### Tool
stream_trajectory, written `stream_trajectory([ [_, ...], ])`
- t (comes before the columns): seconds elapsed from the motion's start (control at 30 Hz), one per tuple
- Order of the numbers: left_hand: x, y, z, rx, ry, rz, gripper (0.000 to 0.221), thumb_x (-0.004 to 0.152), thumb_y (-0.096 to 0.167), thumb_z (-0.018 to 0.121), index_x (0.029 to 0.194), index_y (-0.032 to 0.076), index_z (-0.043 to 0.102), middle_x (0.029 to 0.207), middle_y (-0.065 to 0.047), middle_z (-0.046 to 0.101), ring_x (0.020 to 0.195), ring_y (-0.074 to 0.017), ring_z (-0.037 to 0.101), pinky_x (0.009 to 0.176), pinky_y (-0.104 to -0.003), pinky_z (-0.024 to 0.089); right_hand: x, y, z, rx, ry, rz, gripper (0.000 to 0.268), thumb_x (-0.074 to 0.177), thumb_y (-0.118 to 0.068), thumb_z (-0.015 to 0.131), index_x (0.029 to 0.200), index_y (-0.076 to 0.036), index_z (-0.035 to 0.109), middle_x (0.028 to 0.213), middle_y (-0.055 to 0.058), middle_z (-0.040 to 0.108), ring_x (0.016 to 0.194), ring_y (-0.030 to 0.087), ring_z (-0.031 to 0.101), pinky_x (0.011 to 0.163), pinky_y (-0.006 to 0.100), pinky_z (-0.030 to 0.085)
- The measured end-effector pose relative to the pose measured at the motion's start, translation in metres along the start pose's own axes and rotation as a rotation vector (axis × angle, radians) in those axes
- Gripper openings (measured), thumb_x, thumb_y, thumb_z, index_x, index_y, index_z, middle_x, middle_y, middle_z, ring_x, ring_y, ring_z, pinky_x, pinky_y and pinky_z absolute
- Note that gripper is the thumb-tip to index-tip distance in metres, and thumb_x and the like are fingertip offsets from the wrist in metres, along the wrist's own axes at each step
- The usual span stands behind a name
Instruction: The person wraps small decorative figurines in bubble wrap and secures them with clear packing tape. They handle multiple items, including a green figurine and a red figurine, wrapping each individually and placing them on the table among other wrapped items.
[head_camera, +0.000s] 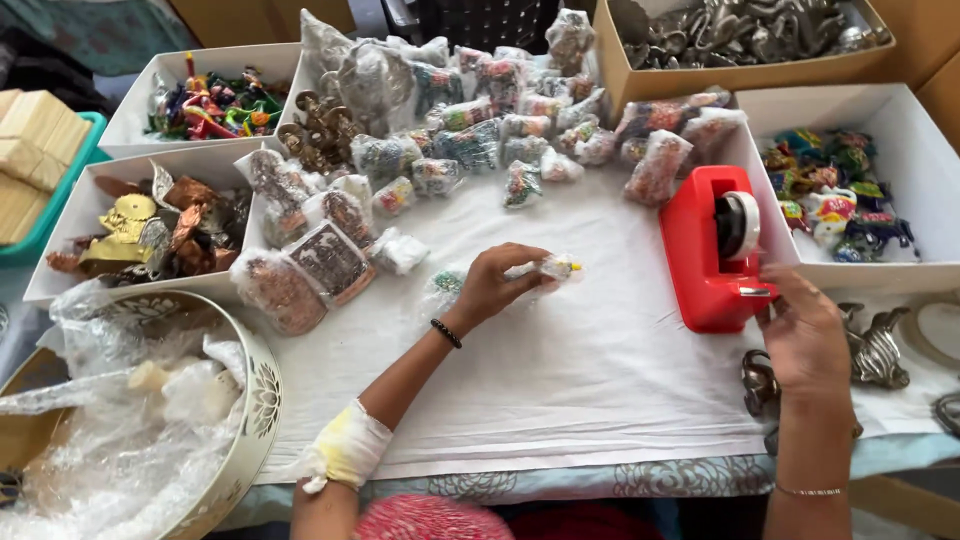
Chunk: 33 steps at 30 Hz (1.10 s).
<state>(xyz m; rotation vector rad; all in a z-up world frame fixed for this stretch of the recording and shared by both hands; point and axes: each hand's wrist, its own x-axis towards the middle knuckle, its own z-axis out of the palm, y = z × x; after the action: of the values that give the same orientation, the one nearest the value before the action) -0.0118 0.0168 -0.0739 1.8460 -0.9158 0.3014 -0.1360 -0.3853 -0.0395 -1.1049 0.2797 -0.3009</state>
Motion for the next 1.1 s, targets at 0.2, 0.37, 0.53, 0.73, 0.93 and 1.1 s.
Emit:
stream_trajectory([
  [0.2, 0.011, 0.029, -0.013, 0.011, -0.107, -0.125, 0.050, 0.082, 0.037, 0.084, 0.123, 0.011, 0.073, 0.115, -0.007, 0.077, 0.106, -0.0223, 0.070, 0.092, -0.036, 0.055, -0.035, 0.002, 0.004, -0.091, 0.005, -0.186, 0.024, 0.105, -0.012, 0.071, 0.126, -0.004, 0.065, 0.108, 0.000, 0.071, 0.107, 0.011, 0.064, 0.105, 0.030, 0.044],
  [0.37, 0.008, 0.007, -0.011, -0.151, -0.093, -0.149, 0.041, 0.095, 0.035, 0.074, 0.129, 0.012, 0.072, 0.118, -0.006, 0.076, 0.111, -0.0211, 0.068, 0.094, -0.036, 0.055, -0.056, 0.011, 0.007, -0.366, 0.070, -0.316, 0.036, 0.101, -0.006, 0.071, 0.134, -0.001, 0.057, 0.105, 0.008, 0.072, 0.102, 0.013, 0.067, 0.101, 0.026, 0.049],
  [0.53, 0.003, -0.007, -0.005, -0.202, -0.054, -0.168, 0.025, 0.099, 0.026, 0.072, 0.117, 0.011, 0.077, 0.112, -0.006, 0.078, 0.106, -0.0192, 0.070, 0.090, -0.034, 0.057, -0.053, 0.019, -0.004, -0.459, 0.152, -0.288, 0.036, 0.098, -0.006, 0.072, 0.131, 0.000, 0.058, 0.104, 0.010, 0.074, 0.098, 0.013, 0.068, 0.095, 0.026, 0.051],
  [0.73, 0.012, 0.015, -0.009, -0.194, 0.004, -0.146, 0.015, 0.096, 0.017, 0.075, 0.107, 0.007, 0.079, 0.104, -0.006, 0.078, 0.097, -0.0173, 0.071, 0.084, -0.031, 0.056, -0.056, 0.001, 0.005, -0.521, 0.239, -0.127, 0.031, 0.100, -0.022, 0.074, 0.121, 0.000, 0.067, 0.094, 0.003, 0.073, 0.087, 0.009, 0.060, 0.085, 0.027, 0.044],
  [0.93, 0.013, 0.030, -0.013, -0.156, 0.022, -0.219, 0.016, 0.097, 0.019, 0.074, 0.106, 0.007, 0.079, 0.103, -0.005, 0.077, 0.092, -0.0131, 0.067, 0.075, -0.027, 0.051, -0.080, -0.012, 0.003, -0.417, 0.220, -0.269, 0.026, 0.094, -0.018, 0.079, 0.097, 0.005, 0.070, 0.110, -0.007, 0.070, 0.092, 0.009, 0.064, 0.087, 0.028, 0.044],
  [1.1, 0.017, 0.051, -0.010, -0.018, 0.145, -0.100, 0.016, 0.101, 0.021, 0.071, 0.107, 0.006, 0.075, 0.108, -0.007, 0.075, 0.095, -0.0170, 0.068, 0.078, -0.029, 0.051, -0.103, -0.005, 0.003, -0.401, 0.186, -0.154, 0.028, 0.093, -0.015, 0.077, 0.113, -0.002, 0.065, 0.085, 0.005, 0.071, 0.082, 0.007, 0.064, 0.083, 0.021, 0.048],
])
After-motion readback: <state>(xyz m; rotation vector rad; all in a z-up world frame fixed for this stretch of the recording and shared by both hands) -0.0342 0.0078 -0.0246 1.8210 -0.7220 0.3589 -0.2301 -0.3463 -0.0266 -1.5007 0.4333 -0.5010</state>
